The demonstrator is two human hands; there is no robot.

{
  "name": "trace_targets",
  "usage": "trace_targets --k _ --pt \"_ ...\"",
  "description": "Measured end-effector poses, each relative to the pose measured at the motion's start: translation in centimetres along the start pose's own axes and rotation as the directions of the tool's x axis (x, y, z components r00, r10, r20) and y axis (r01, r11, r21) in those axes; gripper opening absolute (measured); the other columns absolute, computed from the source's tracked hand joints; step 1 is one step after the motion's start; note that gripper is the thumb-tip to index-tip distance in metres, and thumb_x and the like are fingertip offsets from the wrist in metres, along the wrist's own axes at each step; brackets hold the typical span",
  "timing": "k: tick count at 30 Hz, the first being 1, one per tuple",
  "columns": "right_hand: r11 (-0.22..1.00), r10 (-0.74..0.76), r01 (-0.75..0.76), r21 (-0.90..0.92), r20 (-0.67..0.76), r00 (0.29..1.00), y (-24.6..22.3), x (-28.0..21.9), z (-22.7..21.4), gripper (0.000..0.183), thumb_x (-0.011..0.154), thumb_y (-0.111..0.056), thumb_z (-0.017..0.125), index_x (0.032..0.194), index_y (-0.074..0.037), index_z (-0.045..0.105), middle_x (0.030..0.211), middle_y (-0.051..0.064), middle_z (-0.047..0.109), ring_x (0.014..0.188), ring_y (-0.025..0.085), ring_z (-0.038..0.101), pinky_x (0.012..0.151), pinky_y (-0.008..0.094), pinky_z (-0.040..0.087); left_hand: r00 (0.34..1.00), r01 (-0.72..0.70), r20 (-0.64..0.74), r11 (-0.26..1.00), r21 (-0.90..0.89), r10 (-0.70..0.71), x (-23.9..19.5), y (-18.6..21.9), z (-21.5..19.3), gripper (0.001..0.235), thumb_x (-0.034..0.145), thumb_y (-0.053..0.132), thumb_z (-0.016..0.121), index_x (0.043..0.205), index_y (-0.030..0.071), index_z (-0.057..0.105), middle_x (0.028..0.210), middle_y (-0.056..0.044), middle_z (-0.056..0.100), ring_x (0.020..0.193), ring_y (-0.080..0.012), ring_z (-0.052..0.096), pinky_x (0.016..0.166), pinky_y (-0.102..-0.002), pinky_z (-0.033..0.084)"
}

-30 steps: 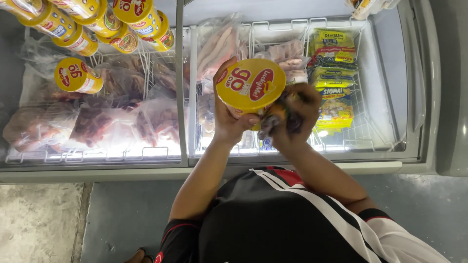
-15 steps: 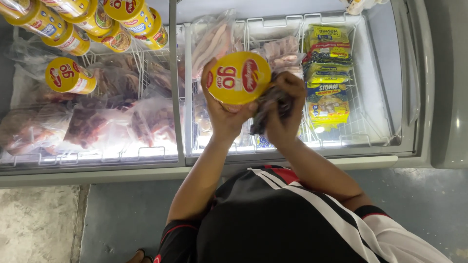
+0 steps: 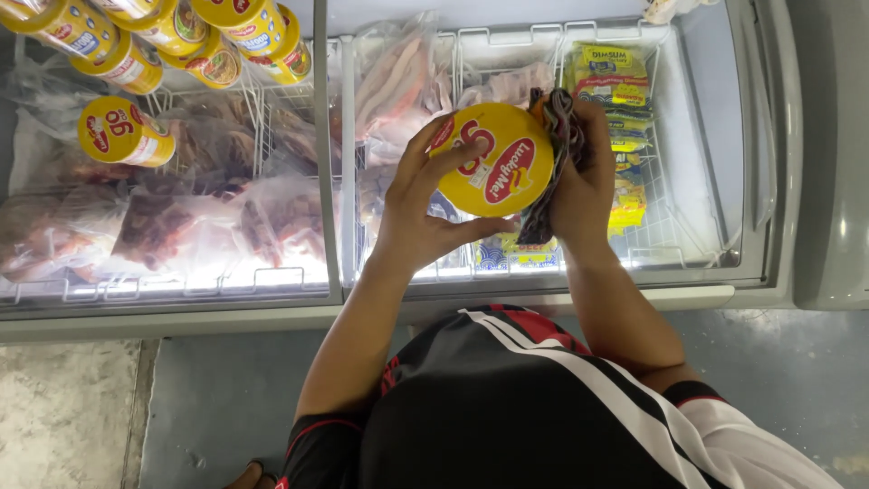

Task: The person wipes a noodle cup with a cloth and places it on a shelf above a freezer.

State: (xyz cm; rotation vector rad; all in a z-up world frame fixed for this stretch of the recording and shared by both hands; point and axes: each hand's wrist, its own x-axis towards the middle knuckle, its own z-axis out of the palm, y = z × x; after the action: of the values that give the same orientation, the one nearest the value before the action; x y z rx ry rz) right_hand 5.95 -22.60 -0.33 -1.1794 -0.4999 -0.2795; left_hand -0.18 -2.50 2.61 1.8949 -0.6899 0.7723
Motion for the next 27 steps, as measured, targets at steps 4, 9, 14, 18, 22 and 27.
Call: trace_targets --k 4,9,14,18,22,27 --pt "0.940 -0.222 0.230 -0.253 0.062 0.973 -1.9 -2.3 1.7 0.030 0.107 0.005 0.053 0.136 -0.003 0.052 0.134 0.010 0.058 0.123 0.019 0.058 0.112 0.031 0.047 0.988 0.111 -0.120 0.987 0.112 -0.097 -0.9 -1.1 0.9 0.082 0.073 0.031 0.100 0.142 0.014 0.058 0.155 -0.018 0.046 0.143 -0.0361 0.055 0.115 -0.045 0.056" --pt "0.770 -0.379 0.439 -0.463 0.221 0.899 -1.4 -2.9 1.9 0.035 0.098 0.006 0.052 0.132 -0.002 0.053 0.131 0.015 0.052 0.123 0.025 0.057 0.110 0.035 0.048 0.952 0.183 -0.207 0.960 -0.211 -0.226 -1.3 -1.6 1.2 0.067 0.082 0.014 0.095 0.139 0.008 0.058 0.153 -0.017 0.045 0.139 -0.0271 0.060 0.115 -0.041 0.060" --pt "0.990 0.142 -0.142 0.015 -0.020 0.990 3.6 0.7 -0.4 0.032 0.104 -0.005 0.053 0.136 -0.001 0.056 0.130 0.015 0.063 0.120 0.024 0.063 0.105 0.034 0.051 0.957 0.158 -0.089 0.752 -0.640 -0.277 -2.8 -3.5 3.1 0.062 0.094 0.000 0.082 0.146 0.005 0.050 0.158 -0.016 0.045 0.143 -0.0247 0.055 0.120 -0.039 0.054" --pt "0.627 0.667 -0.580 0.520 0.026 0.745 9.7 -1.5 -1.0 0.049 0.103 -0.038 0.046 0.138 -0.006 0.058 0.128 0.014 0.068 0.113 0.025 0.069 0.096 0.038 0.057 0.874 0.172 -0.196 0.660 -0.732 -0.445 -3.7 -5.1 6.1 0.056 0.102 0.003 0.074 0.149 0.006 0.044 0.159 -0.016 0.046 0.135 -0.0281 0.059 0.116 -0.040 0.058" --pt "0.616 0.660 -0.602 0.508 0.083 0.746 9.6 -2.8 0.0 0.046 0.109 -0.034 0.048 0.139 -0.001 0.058 0.129 0.017 0.067 0.114 0.026 0.069 0.097 0.037 0.057 0.917 0.029 -0.320 0.838 -0.544 -0.240 -3.8 -7.1 6.5 0.066 0.095 0.001 0.079 0.149 0.009 0.042 0.160 -0.012 0.037 0.139 -0.0235 0.051 0.112 -0.035 0.052" --pt "0.648 0.547 -0.458 0.608 0.047 0.836 4.4 0.1 1.6 0.039 0.106 -0.027 0.047 0.140 -0.007 0.054 0.127 0.012 0.067 0.111 0.025 0.070 0.096 0.039 0.058 0.919 -0.012 -0.347 0.865 -0.502 -0.188 -5.4 -8.9 7.0 0.063 0.094 0.011 0.087 0.140 0.014 0.045 0.166 -0.011 0.025 0.149 -0.0275 0.048 0.121 -0.044 0.054"
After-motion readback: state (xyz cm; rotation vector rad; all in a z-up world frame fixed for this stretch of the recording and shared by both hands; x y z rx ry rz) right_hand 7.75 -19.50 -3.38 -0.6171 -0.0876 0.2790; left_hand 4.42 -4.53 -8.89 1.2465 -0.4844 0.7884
